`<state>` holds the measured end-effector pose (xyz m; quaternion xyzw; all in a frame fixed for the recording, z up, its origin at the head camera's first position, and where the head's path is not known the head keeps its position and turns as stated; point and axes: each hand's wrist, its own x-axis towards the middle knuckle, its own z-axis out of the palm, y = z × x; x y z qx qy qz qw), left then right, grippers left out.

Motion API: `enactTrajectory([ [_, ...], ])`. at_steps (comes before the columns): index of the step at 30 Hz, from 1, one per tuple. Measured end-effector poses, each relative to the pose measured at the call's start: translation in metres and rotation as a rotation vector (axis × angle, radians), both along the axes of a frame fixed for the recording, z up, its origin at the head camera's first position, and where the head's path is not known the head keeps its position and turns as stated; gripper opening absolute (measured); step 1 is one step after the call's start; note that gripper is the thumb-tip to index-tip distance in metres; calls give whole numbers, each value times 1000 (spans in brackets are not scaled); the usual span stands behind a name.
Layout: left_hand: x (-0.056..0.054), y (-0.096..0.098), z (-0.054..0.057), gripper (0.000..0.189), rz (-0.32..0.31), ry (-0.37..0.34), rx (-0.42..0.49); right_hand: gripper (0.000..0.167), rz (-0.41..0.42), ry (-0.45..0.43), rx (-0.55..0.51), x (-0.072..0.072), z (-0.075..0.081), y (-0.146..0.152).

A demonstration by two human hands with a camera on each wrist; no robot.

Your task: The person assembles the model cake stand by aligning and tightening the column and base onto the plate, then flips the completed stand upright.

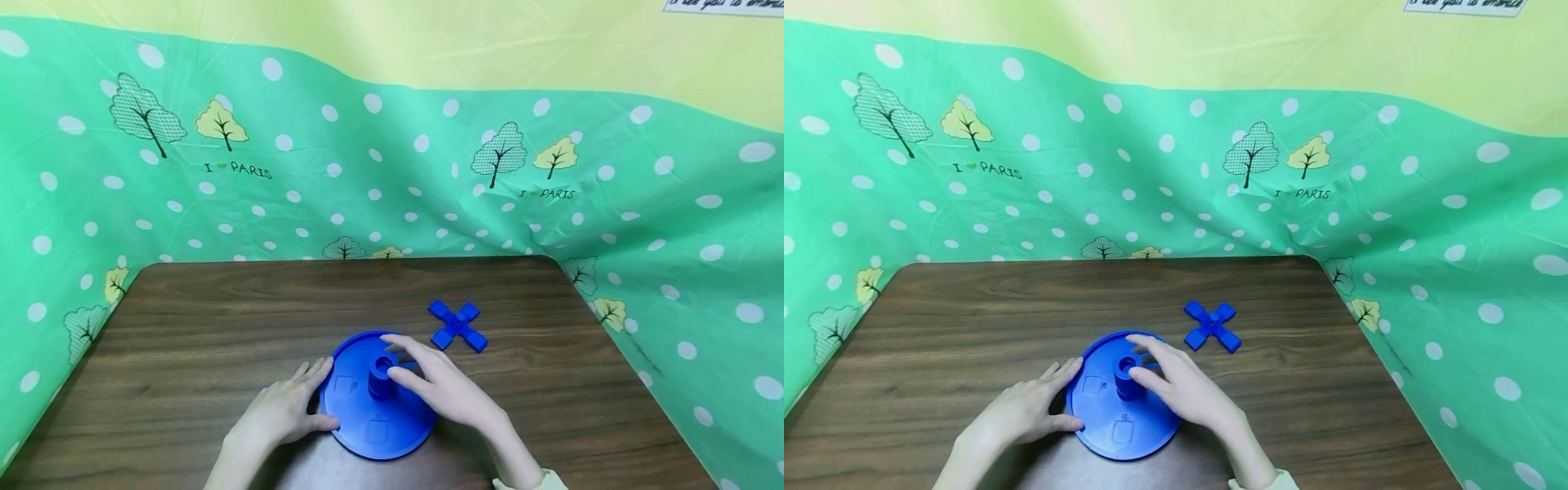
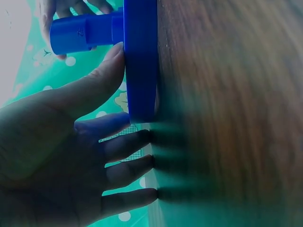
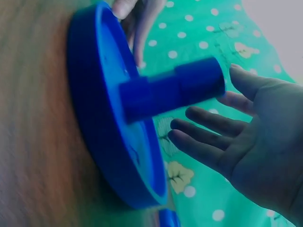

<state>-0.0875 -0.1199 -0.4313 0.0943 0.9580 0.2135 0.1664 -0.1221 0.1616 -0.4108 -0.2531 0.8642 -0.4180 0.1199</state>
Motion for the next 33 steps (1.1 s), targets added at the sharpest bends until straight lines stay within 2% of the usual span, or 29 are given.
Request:
enactTrajectory([
  [4,0,-3,0,101,-18,26,23,43,-71,77,-28,-8,4,13],
  [9,-1,-5,0,101,-27,44,20,37,-218,179,-43,-19,5,33],
  [12,-1,-7,1,101,-36,56,27,35,-299,237,-22,-26,3,47],
  [16,-2,-8,3,100,-48,66,40,33,-375,288,58,-37,-3,64],
  [21,-3,-9,4,99,-58,75,46,36,-443,293,193,-49,-10,83],
  [24,-3,-9,4,99,-60,85,49,41,-463,260,284,-53,-13,91],
  [28,-3,-10,3,98,-57,89,54,48,-457,209,380,-59,-18,99],
  [33,-3,-11,0,97,-49,89,53,52,-438,168,445,-65,-26,105],
])
